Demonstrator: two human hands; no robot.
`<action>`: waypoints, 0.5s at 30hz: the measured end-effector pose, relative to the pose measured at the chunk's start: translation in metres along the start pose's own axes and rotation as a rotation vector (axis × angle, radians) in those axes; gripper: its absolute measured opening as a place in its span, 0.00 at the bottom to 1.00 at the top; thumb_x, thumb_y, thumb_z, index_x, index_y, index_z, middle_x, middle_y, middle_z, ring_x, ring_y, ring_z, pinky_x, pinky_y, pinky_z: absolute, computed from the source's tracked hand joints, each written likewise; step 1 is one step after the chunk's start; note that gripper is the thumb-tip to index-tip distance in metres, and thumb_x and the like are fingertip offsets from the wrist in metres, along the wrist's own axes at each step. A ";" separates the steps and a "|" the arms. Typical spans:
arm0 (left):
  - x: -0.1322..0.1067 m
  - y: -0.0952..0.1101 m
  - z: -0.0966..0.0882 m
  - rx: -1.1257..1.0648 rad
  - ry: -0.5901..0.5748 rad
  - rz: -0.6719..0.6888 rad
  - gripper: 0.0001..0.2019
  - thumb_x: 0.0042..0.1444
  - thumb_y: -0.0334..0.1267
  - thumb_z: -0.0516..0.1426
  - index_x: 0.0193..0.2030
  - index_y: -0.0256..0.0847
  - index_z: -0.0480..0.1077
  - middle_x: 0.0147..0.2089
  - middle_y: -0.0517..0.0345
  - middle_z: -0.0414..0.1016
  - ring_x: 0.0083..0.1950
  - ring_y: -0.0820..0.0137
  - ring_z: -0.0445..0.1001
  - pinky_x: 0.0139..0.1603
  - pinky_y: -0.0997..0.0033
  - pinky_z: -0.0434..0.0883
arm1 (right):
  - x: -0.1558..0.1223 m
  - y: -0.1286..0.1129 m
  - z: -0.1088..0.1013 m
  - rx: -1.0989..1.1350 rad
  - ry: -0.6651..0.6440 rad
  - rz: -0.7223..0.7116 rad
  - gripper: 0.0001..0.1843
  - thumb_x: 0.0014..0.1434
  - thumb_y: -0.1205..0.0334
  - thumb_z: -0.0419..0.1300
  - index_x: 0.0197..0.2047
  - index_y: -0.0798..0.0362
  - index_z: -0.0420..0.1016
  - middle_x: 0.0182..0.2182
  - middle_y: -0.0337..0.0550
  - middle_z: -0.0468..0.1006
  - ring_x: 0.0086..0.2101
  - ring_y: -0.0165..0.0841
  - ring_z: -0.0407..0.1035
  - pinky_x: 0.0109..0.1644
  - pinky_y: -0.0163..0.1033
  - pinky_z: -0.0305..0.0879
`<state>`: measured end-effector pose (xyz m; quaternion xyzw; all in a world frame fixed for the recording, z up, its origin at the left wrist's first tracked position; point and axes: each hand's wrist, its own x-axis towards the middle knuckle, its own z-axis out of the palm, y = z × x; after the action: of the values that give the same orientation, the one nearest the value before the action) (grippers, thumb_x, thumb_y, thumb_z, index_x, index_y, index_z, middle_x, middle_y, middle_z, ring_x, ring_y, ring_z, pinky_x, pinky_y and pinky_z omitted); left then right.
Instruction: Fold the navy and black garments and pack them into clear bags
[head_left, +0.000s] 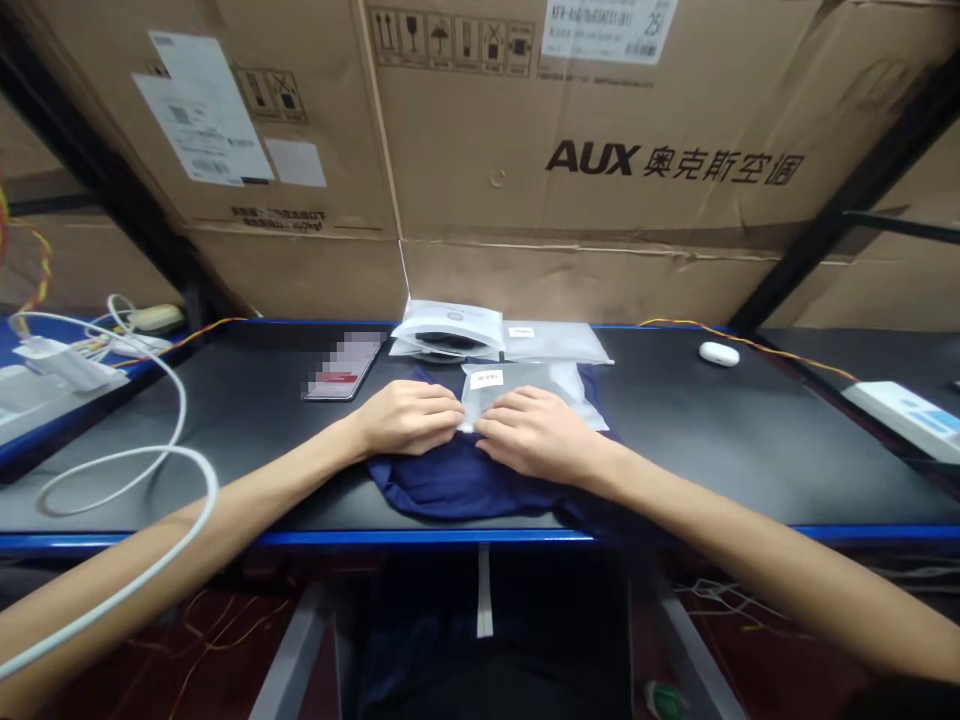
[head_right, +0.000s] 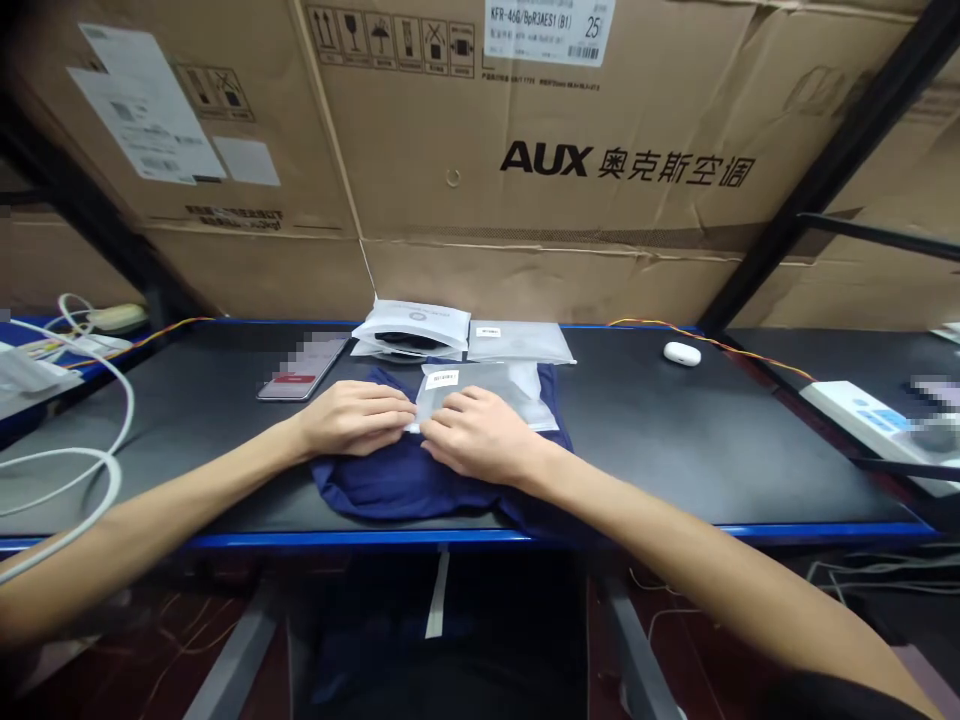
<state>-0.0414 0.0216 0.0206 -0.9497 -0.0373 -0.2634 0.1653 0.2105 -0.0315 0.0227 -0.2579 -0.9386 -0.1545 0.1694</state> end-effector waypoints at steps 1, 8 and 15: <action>0.000 0.000 0.000 -0.001 0.000 -0.002 0.05 0.64 0.30 0.56 0.41 0.40 0.74 0.42 0.55 0.83 0.43 0.66 0.82 0.44 0.69 0.78 | 0.004 -0.002 0.003 -0.050 -0.014 -0.014 0.17 0.74 0.58 0.50 0.41 0.52 0.79 0.33 0.46 0.83 0.39 0.39 0.74 0.45 0.45 0.67; -0.001 0.000 0.002 0.035 -0.084 -0.011 0.09 0.66 0.31 0.54 0.38 0.41 0.75 0.42 0.55 0.83 0.43 0.68 0.81 0.42 0.70 0.77 | 0.014 -0.010 0.012 -0.187 -0.033 -0.079 0.14 0.69 0.71 0.52 0.37 0.53 0.78 0.30 0.45 0.80 0.33 0.38 0.69 0.36 0.44 0.61; -0.001 -0.006 -0.005 0.072 -0.111 -0.029 0.09 0.65 0.31 0.53 0.37 0.41 0.74 0.43 0.55 0.83 0.44 0.68 0.81 0.42 0.70 0.76 | -0.011 0.000 0.000 -0.298 -0.019 -0.038 0.14 0.70 0.69 0.52 0.35 0.52 0.77 0.30 0.44 0.78 0.34 0.37 0.66 0.32 0.43 0.57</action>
<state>-0.0459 0.0252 0.0255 -0.9556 -0.0696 -0.2111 0.1934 0.2192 -0.0361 0.0180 -0.2636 -0.9115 -0.2931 0.1175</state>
